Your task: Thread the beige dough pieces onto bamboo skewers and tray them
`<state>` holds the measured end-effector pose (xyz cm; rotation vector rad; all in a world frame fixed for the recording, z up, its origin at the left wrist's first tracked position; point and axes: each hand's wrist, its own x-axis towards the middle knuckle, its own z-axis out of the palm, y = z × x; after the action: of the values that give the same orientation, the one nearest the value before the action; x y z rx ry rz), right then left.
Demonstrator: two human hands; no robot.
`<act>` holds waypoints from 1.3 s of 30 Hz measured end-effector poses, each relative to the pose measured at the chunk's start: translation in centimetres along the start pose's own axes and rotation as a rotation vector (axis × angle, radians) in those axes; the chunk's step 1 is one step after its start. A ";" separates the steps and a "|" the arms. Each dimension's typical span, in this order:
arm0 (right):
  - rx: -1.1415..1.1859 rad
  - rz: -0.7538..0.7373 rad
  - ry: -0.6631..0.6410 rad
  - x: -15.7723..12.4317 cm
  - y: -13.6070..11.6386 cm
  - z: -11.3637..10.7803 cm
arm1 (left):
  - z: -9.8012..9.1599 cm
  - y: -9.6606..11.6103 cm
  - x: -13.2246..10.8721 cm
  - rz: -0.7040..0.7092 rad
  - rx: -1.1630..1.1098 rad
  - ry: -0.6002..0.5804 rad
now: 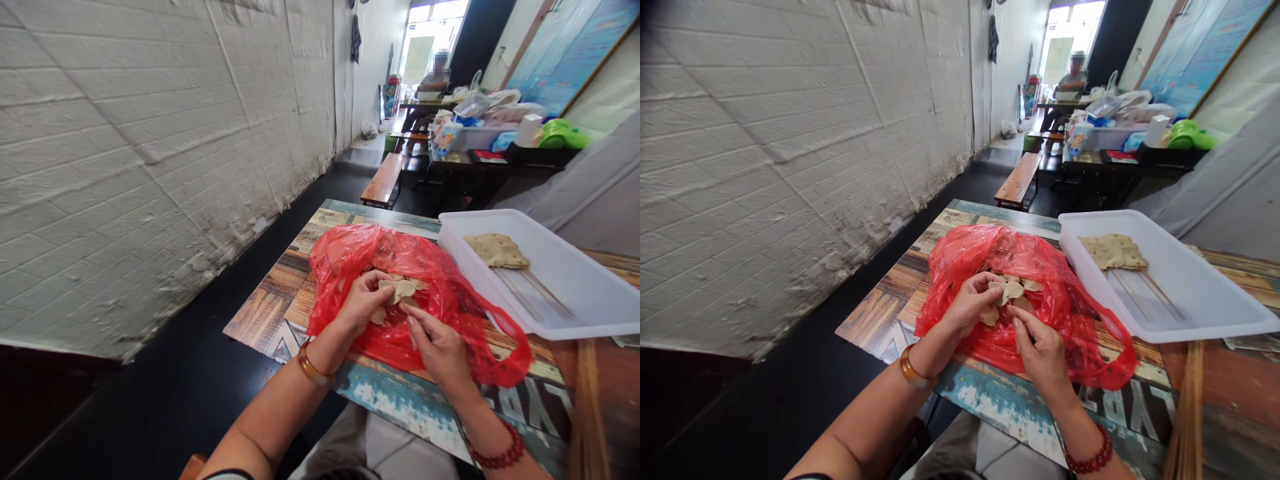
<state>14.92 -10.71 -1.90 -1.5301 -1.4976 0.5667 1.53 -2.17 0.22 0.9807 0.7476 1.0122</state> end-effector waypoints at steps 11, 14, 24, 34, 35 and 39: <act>0.034 0.028 -0.027 -0.1 -0.2 0.2 | -0.1 -0.4 0.2 0.011 0.014 -0.009; 0.044 0.047 -0.031 -0.1 -0.1 0.3 | -0.2 -0.6 0.2 0.031 0.048 -0.009; 0.117 0.098 -0.057 0.1 0.2 0.4 | -0.1 -1.0 0.4 0.087 0.081 -0.051; 0.437 0.235 -0.069 0.3 0.4 0.3 | 0.0 -0.4 0.1 -0.068 -0.035 -0.145; 0.484 0.254 -0.077 0.3 0.3 0.3 | -0.1 -0.3 0.1 -0.094 -0.051 -0.135; 0.588 0.298 -0.107 0.2 0.0 0.4 | -0.2 -0.1 0.2 -0.143 -0.073 -0.094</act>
<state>14.57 -10.36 -2.03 -1.2656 -1.0441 1.1640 1.50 -1.96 0.01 0.8927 0.6879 0.8579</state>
